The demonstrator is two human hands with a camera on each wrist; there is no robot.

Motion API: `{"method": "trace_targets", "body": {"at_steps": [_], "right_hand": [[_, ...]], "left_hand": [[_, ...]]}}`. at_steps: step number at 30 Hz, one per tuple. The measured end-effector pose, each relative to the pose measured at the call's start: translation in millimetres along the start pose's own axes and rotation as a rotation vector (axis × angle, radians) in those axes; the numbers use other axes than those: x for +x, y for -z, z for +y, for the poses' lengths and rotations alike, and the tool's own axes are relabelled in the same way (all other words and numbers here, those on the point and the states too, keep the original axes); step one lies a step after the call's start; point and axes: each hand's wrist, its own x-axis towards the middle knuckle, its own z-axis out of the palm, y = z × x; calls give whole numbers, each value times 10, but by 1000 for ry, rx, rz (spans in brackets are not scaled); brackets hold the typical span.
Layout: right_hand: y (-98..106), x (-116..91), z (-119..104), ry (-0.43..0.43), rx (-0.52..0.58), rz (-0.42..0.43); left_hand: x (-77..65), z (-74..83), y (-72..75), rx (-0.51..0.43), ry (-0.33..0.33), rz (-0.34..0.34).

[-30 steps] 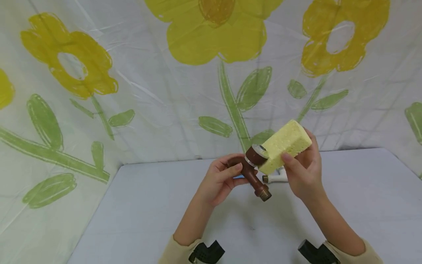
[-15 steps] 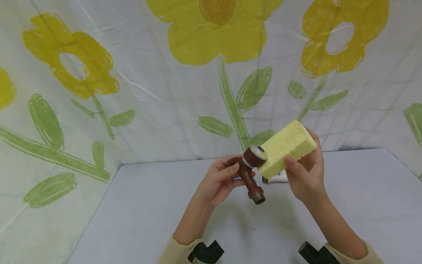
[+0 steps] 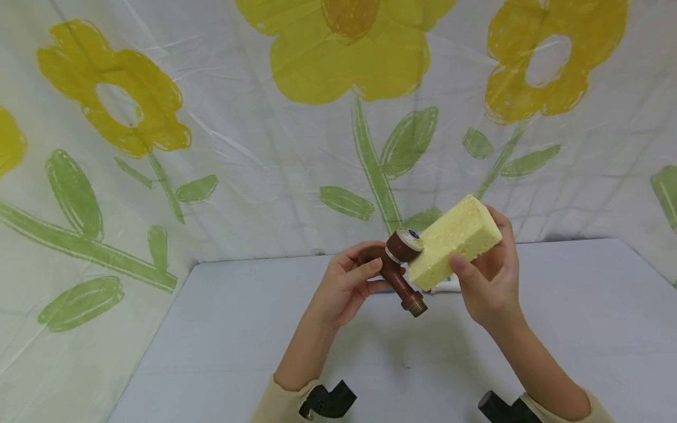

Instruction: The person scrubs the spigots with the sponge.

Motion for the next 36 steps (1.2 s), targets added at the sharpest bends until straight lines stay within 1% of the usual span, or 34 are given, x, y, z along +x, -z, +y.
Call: {"method": "trace_targets", "body": {"at_steps": [2,4,7,9,12,15,17,19,21,24,26,28,30,32,34,36], "right_hand": [[-23,0,-10,5,-39,11],[-50,5,-22,-1,-88,43],[-88,7,-43,-31,-152,103],[-108,0,-52,-56,-173,125],[-125,-12,-58,-76,-189,127],[-126,-10,-51,-64,-191,112],[-116,-3,-39,-58,-223,121],[-101,3,-27,-65,-265,145],[-96,1,-24,-82,-322,174],[-112,-11,-31,-91,-384,193],[-135,-16,-38,-83,-426,205],[-149,-16,-39,-79,-481,224],[-151,-11,-37,-86,-556,252],[-142,-6,-30,-91,-666,258],[-119,-7,-20,-65,-803,221],[-88,-12,-6,5,-961,143]], "left_hand": [[3,11,-5,14,-7,7],[8,17,-13,29,-8,9],[18,14,-25,49,-15,23],[21,12,-27,74,-26,50],[21,12,-17,107,-43,89],[23,14,-14,130,-47,112],[26,11,-24,145,-42,128],[34,-5,-46,147,-40,157],[41,-37,-75,144,-41,200],[49,-85,-119,159,-49,261],[47,-99,-140,209,-63,279],[38,-92,-161,303,-84,284],[29,-83,-175,412,-124,275],[21,-77,-185,506,-167,273],[16,-76,-192,569,-198,282],[14,-74,-192,596,-205,311]]}}
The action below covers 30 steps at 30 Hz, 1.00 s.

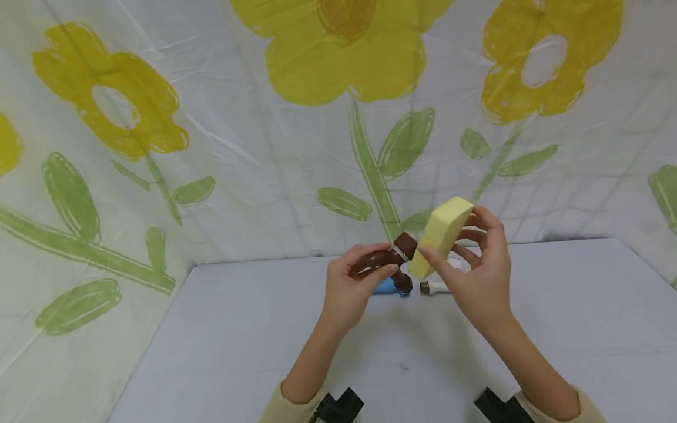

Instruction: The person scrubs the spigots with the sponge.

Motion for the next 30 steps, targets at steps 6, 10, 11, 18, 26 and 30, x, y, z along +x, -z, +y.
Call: {"method": "trace_targets", "body": {"at_steps": [6,10,11,18,26,30], "right_hand": [[27,19,87,384,-383,-134],[69,47,61,493,-517,-235],[82,56,53,511,-537,-255],[146,83,21,576,-612,-324],[217,75,-77,446,-657,-392],[288,72,-174,378,-676,-450]], "left_hand": [[21,34,51,-12,82,122],[46,44,103,-22,95,182],[50,42,114,-19,90,186],[59,-8,174,79,-43,88],[40,-49,189,199,-214,-128],[46,-29,199,245,-233,-106]]}}
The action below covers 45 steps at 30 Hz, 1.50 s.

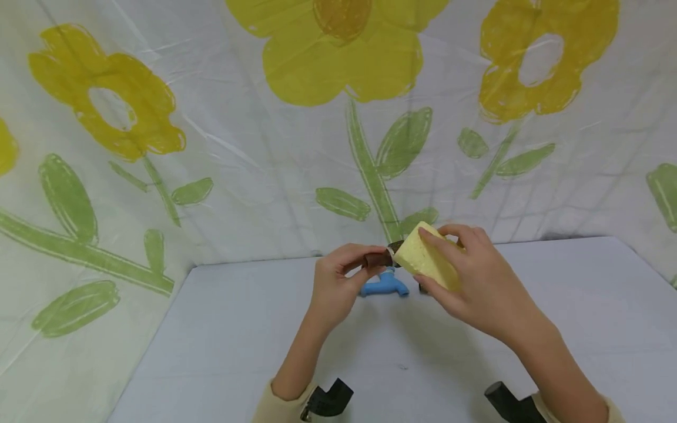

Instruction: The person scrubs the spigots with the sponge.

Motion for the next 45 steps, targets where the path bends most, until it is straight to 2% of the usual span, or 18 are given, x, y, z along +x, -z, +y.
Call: {"method": "trace_targets", "body": {"at_steps": [4,9,12,15,19,26,29,33,38,42,45], "right_hand": [[74,-9,-25,-6,-12,-31],[94,11,-24,-22,-6,-80],[129,16,11,-86,37,-191],[192,11,76,-166,134,-334],[291,10,166,-220,276,-444],[339,0,233,-227,376,-475],[307,15,260,-231,399,-491],[251,50,338,-272,496,-563],[247,45,452,-348,655,-650],[263,40,489,-280,720,-650],[244,51,484,-229,799,-651]], "left_hand": [[2,-8,26,19,-12,-23],[-2,-10,72,42,-53,-126],[1,-7,93,48,-76,-199],[7,15,112,36,-84,-262],[20,60,134,51,-86,-302],[26,68,126,172,-162,-346],[12,94,124,182,-190,-368],[0,125,143,121,-172,-387],[0,151,223,-92,-64,-373],[-2,168,263,-220,-8,-359],[-4,176,242,-285,1,-364]]}}
